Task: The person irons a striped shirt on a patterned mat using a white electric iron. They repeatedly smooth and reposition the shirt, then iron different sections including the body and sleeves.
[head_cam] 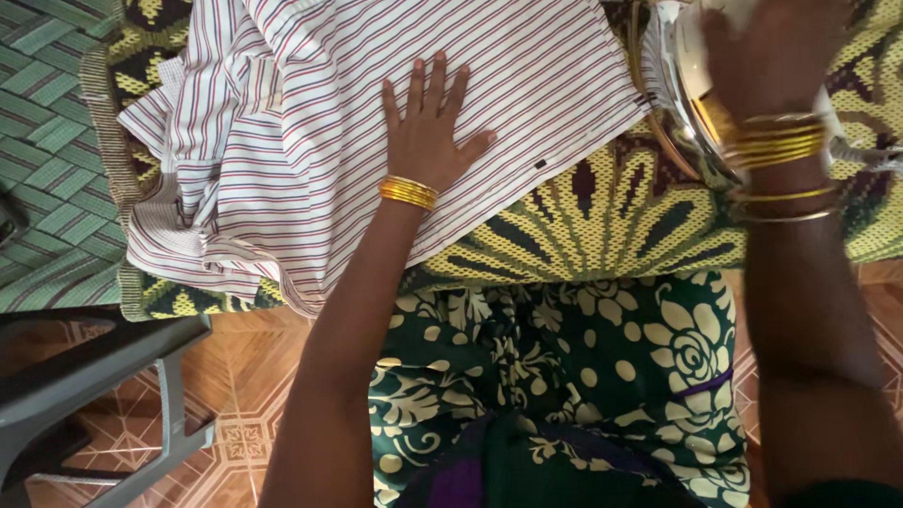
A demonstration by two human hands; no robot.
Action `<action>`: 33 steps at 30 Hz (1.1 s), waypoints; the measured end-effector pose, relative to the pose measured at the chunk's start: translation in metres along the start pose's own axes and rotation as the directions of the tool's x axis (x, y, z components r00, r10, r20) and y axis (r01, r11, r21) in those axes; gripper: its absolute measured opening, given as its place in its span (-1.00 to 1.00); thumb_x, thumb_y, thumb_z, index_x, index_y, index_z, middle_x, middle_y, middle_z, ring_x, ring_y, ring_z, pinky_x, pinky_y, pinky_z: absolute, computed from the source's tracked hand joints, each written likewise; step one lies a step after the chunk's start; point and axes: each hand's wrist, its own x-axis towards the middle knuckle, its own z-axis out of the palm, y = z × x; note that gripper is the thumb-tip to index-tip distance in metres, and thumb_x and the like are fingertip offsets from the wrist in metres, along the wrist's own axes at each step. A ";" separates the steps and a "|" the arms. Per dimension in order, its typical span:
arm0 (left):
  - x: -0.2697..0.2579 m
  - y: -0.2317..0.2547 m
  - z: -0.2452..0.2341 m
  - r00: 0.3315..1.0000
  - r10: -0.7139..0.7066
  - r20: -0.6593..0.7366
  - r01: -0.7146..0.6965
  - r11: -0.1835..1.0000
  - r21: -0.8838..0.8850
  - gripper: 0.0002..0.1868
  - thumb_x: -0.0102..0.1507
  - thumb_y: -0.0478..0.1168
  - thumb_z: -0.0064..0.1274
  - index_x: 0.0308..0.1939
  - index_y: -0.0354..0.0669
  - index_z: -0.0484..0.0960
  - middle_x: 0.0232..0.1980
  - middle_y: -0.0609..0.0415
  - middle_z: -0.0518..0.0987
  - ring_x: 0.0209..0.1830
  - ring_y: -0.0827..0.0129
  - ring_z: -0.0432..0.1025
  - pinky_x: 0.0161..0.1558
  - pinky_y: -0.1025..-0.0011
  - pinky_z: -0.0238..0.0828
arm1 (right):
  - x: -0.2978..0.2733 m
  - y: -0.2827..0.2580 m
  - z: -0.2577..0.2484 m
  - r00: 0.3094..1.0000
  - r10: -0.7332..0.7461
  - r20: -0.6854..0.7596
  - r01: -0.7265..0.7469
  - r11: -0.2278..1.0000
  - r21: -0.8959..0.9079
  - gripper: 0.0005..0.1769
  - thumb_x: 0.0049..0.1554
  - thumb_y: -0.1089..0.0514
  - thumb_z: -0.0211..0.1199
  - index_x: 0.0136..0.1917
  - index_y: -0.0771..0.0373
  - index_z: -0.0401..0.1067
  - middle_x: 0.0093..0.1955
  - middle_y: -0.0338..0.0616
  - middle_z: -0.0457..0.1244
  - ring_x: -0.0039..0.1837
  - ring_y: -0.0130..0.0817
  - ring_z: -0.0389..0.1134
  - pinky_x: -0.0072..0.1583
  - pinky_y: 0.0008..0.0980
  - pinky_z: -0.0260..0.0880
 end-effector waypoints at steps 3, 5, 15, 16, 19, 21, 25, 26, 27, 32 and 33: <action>-0.002 0.000 -0.002 1.000 0.011 0.006 -0.011 1.000 -0.015 -0.15 0.31 0.53 -0.22 0.60 0.40 0.15 0.69 -0.07 -0.07 0.68 -0.09 -0.25 0.48 -0.36 -0.55 | 0.005 0.029 -0.036 0.974 0.014 0.226 -0.013 1.000 -0.008 -0.28 0.34 -0.29 0.36 0.36 0.41 0.43 0.05 0.34 0.37 0.01 0.23 0.41 0.01 0.13 0.40; -0.002 -0.001 0.000 1.000 0.026 -0.008 -0.027 1.000 -0.013 -0.18 0.32 0.52 -0.21 0.59 0.43 0.17 0.68 -0.07 -0.06 0.68 -0.10 -0.24 0.49 -0.38 -0.54 | 0.004 0.035 -0.036 0.952 0.032 0.305 -0.043 0.999 0.031 -0.33 0.33 -0.28 0.37 0.26 0.42 0.45 -0.19 0.11 0.38 -0.13 0.03 0.44 -0.05 0.04 0.43; -0.002 -0.008 0.013 0.996 0.048 -0.079 -0.047 0.999 0.015 -0.29 0.43 0.40 -0.26 0.60 0.37 0.18 0.70 -0.03 -0.01 0.69 -0.04 -0.20 0.52 -0.35 -0.50 | -0.024 0.039 -0.064 0.960 0.093 0.265 -0.192 0.906 0.378 -0.60 0.36 -0.08 0.38 0.13 0.34 0.53 -0.14 -0.07 0.37 -0.14 -0.31 0.45 -0.06 -0.34 0.48; -0.003 -0.008 0.012 0.996 0.039 -0.077 -0.038 0.999 0.012 -0.25 0.42 0.41 -0.25 0.61 0.29 0.16 0.70 -0.02 0.00 0.69 -0.01 -0.20 0.53 -0.34 -0.50 | -0.027 0.034 -0.072 0.963 0.096 0.252 -0.192 0.899 0.394 -0.61 0.35 -0.06 0.39 0.14 0.35 0.53 -0.12 -0.06 0.37 -0.12 -0.29 0.45 -0.05 -0.34 0.49; 0.000 -0.004 0.008 0.997 0.004 -0.074 -0.006 1.000 -0.014 -0.11 0.38 0.44 -0.21 0.63 0.05 0.11 0.69 0.01 0.00 0.70 0.05 -0.19 0.54 -0.29 -0.52 | -0.026 0.022 -0.095 0.975 0.079 0.208 -0.165 0.884 0.437 -0.64 0.34 0.00 0.39 0.17 0.36 0.51 -0.05 -0.02 0.38 -0.06 -0.25 0.46 -0.04 -0.33 0.50; 0.001 -0.003 0.007 0.998 -0.023 -0.060 0.021 0.999 -0.041 -0.02 0.34 0.45 -0.18 0.63 -0.10 0.08 0.69 0.01 0.00 0.70 0.09 -0.18 0.55 -0.24 -0.54 | -0.022 0.011 -0.108 0.983 0.052 0.176 -0.130 0.873 0.469 -0.65 0.33 0.04 0.39 0.19 0.37 0.49 0.00 0.01 0.38 -0.01 -0.22 0.46 -0.03 -0.32 0.50; 0.003 -0.001 0.007 0.997 -0.072 -0.031 0.070 0.996 -0.061 0.09 0.30 0.52 -0.16 0.64 -0.17 0.01 0.70 -0.02 -0.06 0.71 0.13 -0.21 0.57 -0.18 -0.58 | -0.010 -0.025 -0.128 0.995 -0.040 0.088 -0.015 0.834 0.552 -0.66 0.31 0.12 0.40 0.23 0.38 0.47 0.09 0.06 0.39 0.07 -0.17 0.47 -0.01 -0.31 0.51; 0.004 -0.001 0.007 0.996 -0.081 -0.036 0.079 0.995 -0.052 0.13 0.28 0.53 -0.15 0.64 -0.20 -0.01 0.70 -0.05 -0.08 0.71 0.13 -0.22 0.56 -0.18 -0.58 | -0.006 -0.037 -0.131 0.995 -0.067 0.068 0.016 0.820 0.572 -0.66 0.30 0.14 0.40 0.24 0.39 0.46 0.11 0.07 0.39 0.09 -0.16 0.47 0.00 -0.30 0.52; 0.005 0.000 0.006 0.995 -0.092 -0.040 0.090 0.995 -0.044 0.17 0.26 0.54 -0.14 0.63 -0.23 -0.03 0.70 -0.08 -0.10 0.70 0.12 -0.24 0.55 -0.17 -0.58 | -0.001 -0.049 -0.135 0.994 -0.098 0.049 0.050 0.802 0.595 -0.65 0.30 0.16 0.40 0.25 0.39 0.46 0.14 0.09 0.39 0.11 -0.14 0.47 0.00 -0.30 0.52; 0.004 0.002 -0.002 0.987 -0.162 0.009 0.162 0.985 -0.052 0.22 0.22 0.57 -0.12 0.63 -0.26 -0.07 0.70 -0.13 -0.12 0.71 0.10 -0.26 0.57 -0.16 -0.58 | 0.036 -0.123 -0.106 0.965 -0.199 0.169 0.064 0.808 0.585 -0.59 0.19 0.08 0.43 0.23 0.29 0.47 0.09 0.05 0.40 0.05 -0.15 0.47 -0.07 -0.29 0.52; 0.004 0.003 -0.003 0.985 -0.171 0.014 0.172 0.984 -0.055 0.22 0.22 0.56 -0.11 0.62 -0.27 -0.07 0.69 -0.15 -0.12 0.71 0.09 -0.26 0.56 -0.15 -0.57 | 0.042 -0.132 -0.096 0.957 -0.124 0.263 -0.037 0.845 0.534 -0.58 0.15 -0.02 0.42 0.19 0.21 0.48 0.04 -0.02 0.40 -0.02 -0.19 0.47 -0.10 -0.29 0.50</action>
